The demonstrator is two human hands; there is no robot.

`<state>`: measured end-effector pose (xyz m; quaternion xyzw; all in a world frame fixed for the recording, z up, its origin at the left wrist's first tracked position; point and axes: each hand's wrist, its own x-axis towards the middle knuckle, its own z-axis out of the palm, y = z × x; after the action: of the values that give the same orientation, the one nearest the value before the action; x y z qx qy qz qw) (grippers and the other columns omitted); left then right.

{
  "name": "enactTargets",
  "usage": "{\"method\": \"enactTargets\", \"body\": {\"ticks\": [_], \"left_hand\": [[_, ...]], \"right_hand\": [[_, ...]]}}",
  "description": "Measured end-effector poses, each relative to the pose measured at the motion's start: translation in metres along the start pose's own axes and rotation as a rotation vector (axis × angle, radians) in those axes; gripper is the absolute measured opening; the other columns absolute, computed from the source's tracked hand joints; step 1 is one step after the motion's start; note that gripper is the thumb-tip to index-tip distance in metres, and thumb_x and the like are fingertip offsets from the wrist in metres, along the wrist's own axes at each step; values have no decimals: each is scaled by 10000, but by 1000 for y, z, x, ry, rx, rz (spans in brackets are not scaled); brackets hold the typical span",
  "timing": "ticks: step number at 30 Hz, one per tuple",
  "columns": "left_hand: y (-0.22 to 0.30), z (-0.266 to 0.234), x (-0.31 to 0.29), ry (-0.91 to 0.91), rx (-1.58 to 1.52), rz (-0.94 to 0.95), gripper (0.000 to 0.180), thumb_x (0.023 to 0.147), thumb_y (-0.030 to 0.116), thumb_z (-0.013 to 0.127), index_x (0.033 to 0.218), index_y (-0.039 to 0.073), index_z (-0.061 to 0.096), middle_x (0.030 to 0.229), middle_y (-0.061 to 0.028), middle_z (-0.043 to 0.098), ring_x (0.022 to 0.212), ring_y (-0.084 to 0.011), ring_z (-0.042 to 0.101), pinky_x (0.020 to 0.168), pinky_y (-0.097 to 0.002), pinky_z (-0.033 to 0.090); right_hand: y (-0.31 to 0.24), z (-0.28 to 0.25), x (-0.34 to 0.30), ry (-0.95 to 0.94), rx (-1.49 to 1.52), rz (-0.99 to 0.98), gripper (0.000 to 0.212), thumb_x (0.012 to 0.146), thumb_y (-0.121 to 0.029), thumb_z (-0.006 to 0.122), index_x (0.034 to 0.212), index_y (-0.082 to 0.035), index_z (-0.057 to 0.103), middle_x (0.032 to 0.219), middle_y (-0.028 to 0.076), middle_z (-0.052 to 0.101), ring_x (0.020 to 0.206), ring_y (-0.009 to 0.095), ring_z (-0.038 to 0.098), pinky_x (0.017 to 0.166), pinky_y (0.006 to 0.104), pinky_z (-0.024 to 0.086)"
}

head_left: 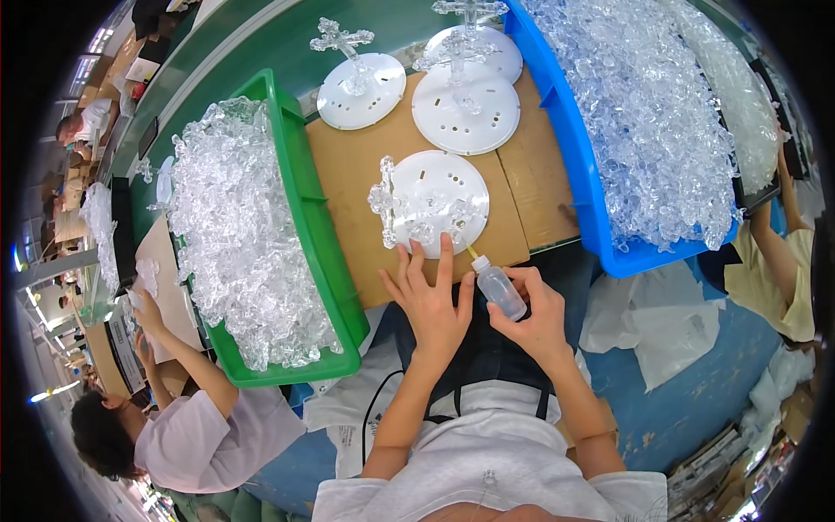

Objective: Gluing decorative plastic components onto circular white bases on an assembly line.

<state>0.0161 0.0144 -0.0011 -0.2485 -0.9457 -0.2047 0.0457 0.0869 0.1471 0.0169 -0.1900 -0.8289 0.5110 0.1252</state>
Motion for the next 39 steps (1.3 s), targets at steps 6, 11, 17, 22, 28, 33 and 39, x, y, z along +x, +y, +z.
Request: {"method": "enactTargets", "body": {"ticks": [6, 11, 17, 22, 28, 33, 39], "left_hand": [[6, -3, -4, 4, -136, -26, 538, 903, 286, 530, 1364, 43, 397, 1371, -228, 358, 1335, -407, 262, 1063, -599, 126], [11, -8, -10, 5, -243, -23, 492, 897, 243, 527, 1308, 5, 397, 1398, -202, 371, 1358, -379, 256, 1086, -561, 100], [0, -25, 3, 216, -409, -119, 268, 817, 48, 617, 1080, 7, 587, 959, -112, 623, 892, -255, 571, 895, -394, 404], [1, -29, 26, 273, -537, -254, 272, 784, 56, 701, 1040, 6, 627, 628, -28, 469, 593, -146, 398, 576, -298, 329], [5, -22, 39, 219, -596, -361, 336, 770, 70, 735, 1095, 23, 665, 622, 24, 400, 587, -80, 350, 525, -253, 286], [3, -20, 39, 272, -665, -350, 254, 781, 52, 731, 1031, 27, 693, 682, 38, 450, 589, -52, 373, 510, -212, 286], [3, -21, 40, 297, -624, -326, 258, 781, 53, 727, 1035, 31, 693, 744, 16, 503, 601, -55, 411, 531, -206, 324]], "right_hand": [[2, -3, -3, -22, -20, 19, 400, 657, -164, 740, 1004, -65, 568, 731, 84, 619, 632, 233, 626, 571, 306, 500], [4, -4, -10, 47, 63, 110, 425, 661, -138, 747, 1034, -57, 558, 743, 84, 619, 630, 191, 613, 585, 285, 495], [4, 1, -14, 25, 151, -9, 442, 663, -80, 728, 1065, -33, 552, 731, 58, 582, 633, 123, 565, 600, 248, 469], [2, 12, -6, 16, 101, 23, 404, 657, -84, 727, 1024, -35, 568, 703, 53, 571, 605, 120, 551, 577, 243, 463], [-1, 10, -3, 16, 32, -2, 408, 629, -101, 724, 1004, -50, 573, 682, 71, 569, 578, 170, 557, 565, 267, 464], [2, 9, -2, 8, 38, 0, 407, 622, -118, 719, 999, -60, 577, 688, 80, 586, 580, 201, 578, 565, 285, 472], [3, 9, 0, 9, 50, -25, 413, 616, -118, 715, 1000, -53, 578, 707, 88, 594, 600, 211, 594, 578, 288, 481]]}}
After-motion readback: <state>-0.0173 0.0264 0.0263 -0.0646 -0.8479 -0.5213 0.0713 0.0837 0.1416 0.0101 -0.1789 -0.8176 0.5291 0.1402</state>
